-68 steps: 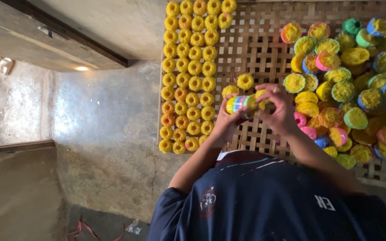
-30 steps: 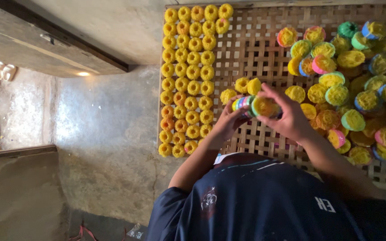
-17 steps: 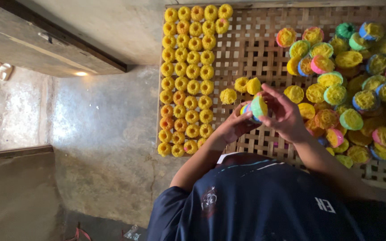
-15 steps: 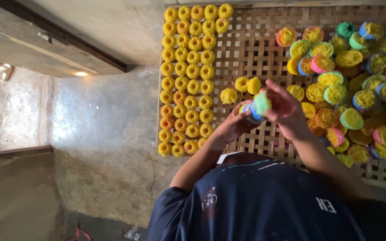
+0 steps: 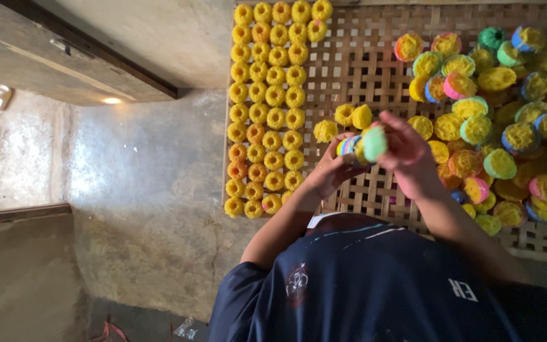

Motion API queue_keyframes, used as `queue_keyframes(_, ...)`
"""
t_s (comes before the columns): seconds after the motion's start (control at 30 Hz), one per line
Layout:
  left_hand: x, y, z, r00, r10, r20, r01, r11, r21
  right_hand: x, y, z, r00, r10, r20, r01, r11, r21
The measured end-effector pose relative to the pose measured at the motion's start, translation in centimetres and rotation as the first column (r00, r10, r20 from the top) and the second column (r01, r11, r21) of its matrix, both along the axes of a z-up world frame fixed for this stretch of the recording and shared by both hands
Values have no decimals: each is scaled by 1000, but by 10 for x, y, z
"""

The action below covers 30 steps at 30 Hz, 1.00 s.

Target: The person arranges colorful flower-shaped items on a woven mat, picking them from a green basin and placing them in rows. The person handles the items by hand, organizing them into neat patterns on the mat.

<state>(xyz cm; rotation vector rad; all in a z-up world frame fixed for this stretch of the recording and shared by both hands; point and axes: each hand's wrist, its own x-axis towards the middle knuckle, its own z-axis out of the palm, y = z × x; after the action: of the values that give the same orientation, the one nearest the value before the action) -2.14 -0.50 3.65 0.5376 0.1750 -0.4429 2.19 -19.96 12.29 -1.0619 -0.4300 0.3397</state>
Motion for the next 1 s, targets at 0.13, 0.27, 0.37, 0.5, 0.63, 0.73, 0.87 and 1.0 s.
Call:
queue_keyframes(0.13,4,7,5,1000,17,20,-16,999,-52,17,-29,-17,976,-7,-217,81,940,333)
queue_keyframes(0.27,6,12,6,998,52,45,-60,977,205,23,-55,-33,980,-88,177,177,790,-586)
queue_keyframes(0.37,4,13,3,998,41,43,-50,972,229,10,-48,-43,944,118,308,155,666,-730)
queue_keyframes(0.5,8,9,0,1000,2,17,-6,980,201,0,-26,-30,765,93,637,507,522,-686)
queue_keyframes(0.63,6,6,-4,999,-43,-9,44,976,211,0,-10,-8,492,301,817,640,511,-574)
queue_keyframes(0.73,7,6,-6,999,-53,1,50,939,342,11,-4,-12,450,289,845,627,572,-529)
queue_keyframes(0.87,9,15,-5,1000,4,-22,0,982,187,29,-10,-48,966,-86,245,166,930,-327)
queue_keyframes(1.0,10,28,1,998,62,28,-68,862,502,55,-37,-75,959,-182,218,271,821,-503)
